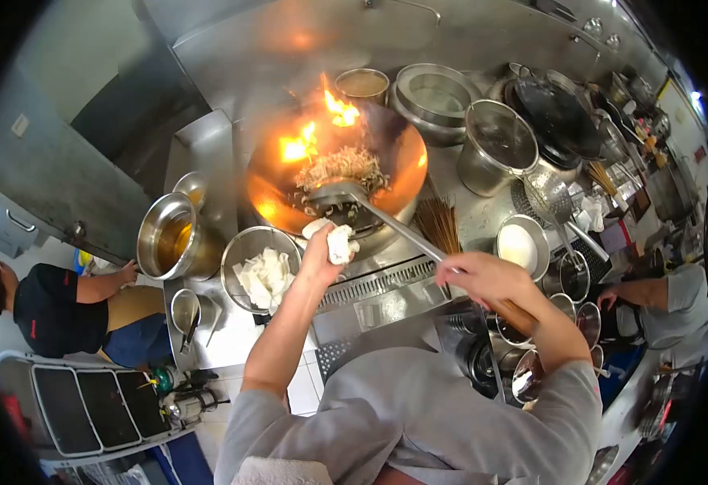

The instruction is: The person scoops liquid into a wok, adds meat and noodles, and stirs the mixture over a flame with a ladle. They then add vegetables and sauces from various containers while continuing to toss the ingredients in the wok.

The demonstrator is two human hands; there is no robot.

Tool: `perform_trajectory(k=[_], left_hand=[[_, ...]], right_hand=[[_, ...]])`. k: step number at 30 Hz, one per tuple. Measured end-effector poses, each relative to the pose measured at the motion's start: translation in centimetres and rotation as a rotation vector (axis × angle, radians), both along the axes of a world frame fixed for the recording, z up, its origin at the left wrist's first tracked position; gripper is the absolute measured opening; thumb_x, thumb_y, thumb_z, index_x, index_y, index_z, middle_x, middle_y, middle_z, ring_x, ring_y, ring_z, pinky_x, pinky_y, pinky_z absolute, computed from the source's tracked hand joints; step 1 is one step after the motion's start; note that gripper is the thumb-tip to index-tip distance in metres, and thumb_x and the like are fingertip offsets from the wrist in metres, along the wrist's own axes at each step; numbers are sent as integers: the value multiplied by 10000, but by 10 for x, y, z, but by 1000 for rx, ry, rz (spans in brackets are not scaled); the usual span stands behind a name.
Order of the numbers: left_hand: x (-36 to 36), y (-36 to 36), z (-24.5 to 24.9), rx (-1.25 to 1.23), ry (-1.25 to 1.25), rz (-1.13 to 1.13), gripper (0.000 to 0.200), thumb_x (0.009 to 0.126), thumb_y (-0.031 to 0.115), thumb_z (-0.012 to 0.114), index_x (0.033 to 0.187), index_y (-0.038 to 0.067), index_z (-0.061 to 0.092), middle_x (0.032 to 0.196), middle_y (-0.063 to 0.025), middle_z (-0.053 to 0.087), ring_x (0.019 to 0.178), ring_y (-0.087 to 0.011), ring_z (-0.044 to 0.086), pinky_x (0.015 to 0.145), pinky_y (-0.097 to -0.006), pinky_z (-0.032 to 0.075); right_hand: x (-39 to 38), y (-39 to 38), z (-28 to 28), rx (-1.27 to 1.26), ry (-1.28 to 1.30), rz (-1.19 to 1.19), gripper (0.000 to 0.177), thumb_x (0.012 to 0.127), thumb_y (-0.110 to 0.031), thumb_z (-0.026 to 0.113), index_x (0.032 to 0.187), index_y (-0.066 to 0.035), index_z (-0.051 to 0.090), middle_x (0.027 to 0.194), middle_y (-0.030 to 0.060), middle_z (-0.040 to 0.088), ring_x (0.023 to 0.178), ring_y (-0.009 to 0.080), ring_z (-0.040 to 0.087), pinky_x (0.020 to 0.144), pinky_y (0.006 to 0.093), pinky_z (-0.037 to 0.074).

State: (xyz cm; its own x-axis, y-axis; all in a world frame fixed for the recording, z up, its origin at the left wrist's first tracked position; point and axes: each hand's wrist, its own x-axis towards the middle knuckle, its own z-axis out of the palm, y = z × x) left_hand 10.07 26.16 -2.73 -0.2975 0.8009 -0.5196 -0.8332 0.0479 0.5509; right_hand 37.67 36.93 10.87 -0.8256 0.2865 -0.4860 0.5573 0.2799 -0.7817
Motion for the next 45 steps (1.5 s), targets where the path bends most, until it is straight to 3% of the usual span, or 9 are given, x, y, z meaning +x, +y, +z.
perform_trajectory(k=[8,15,18,21,27,31,38,42,45], left_hand=[[81,-66,-54,124,130,90,144,937,198,436,1029,107,498,925,-108,614,819,-231,628,644,-424,562],[-17,6,-5,32,-65,6,201,954,313,437,977,142,539,897,-28,624,723,-211,585,556,-327,485],[-21,-3,-19,101,-90,-34,262,950,358,453,1045,134,551,947,-79,627,744,-221,593,531,-319,487],[2,-57,13,233,-233,-172,334,941,355,480,1124,84,542,984,-151,628,799,-232,625,554,-307,514],[48,-131,-4,197,778,-515,327,878,259,614,1099,19,593,1006,-79,648,858,-171,619,766,-300,498],[42,-138,-70,-256,1333,-458,623,777,442,649,1125,-65,548,964,-234,651,898,-363,640,791,-407,505],[34,-135,-115,-582,1664,-541,745,727,458,649,1160,-112,446,979,-300,607,933,-399,608,854,-440,474],[41,-138,-99,-599,1621,-529,698,674,415,711,1070,-94,444,1039,-322,572,1003,-423,567,873,-444,463],[42,-141,-86,-602,1571,-440,737,648,411,740,1075,-108,438,1031,-327,571,1009,-446,553,876,-454,459]], right_hand=[[0,-60,-26,254,155,-254,136,877,-88,519,963,-55,620,762,159,619,664,275,617,618,377,481],[3,-116,-201,535,591,-448,137,858,3,532,931,-26,644,826,184,642,770,327,617,672,356,483],[-29,-108,-149,369,413,-601,166,850,16,536,955,-26,658,857,185,657,780,295,650,699,351,495],[-37,-54,-138,741,525,-460,159,853,-46,557,966,-68,668,835,195,648,774,349,638,693,403,502],[-57,40,-84,973,-40,-149,122,810,-72,497,843,-91,613,828,182,639,830,355,635,709,454,488],[-71,34,-62,894,-47,-180,148,792,-23,491,844,-99,606,781,147,612,736,314,619,685,420,483],[-65,25,-94,578,254,-71,126,860,-115,486,887,-72,601,758,112,612,609,224,601,490,372,464],[-75,-23,-44,409,-63,-128,176,832,-96,472,890,-94,638,687,155,623,679,291,652,606,426,512],[-54,-24,-97,773,296,-64,155,814,-74,499,889,-94,633,697,181,613,696,334,641,628,442,501]])
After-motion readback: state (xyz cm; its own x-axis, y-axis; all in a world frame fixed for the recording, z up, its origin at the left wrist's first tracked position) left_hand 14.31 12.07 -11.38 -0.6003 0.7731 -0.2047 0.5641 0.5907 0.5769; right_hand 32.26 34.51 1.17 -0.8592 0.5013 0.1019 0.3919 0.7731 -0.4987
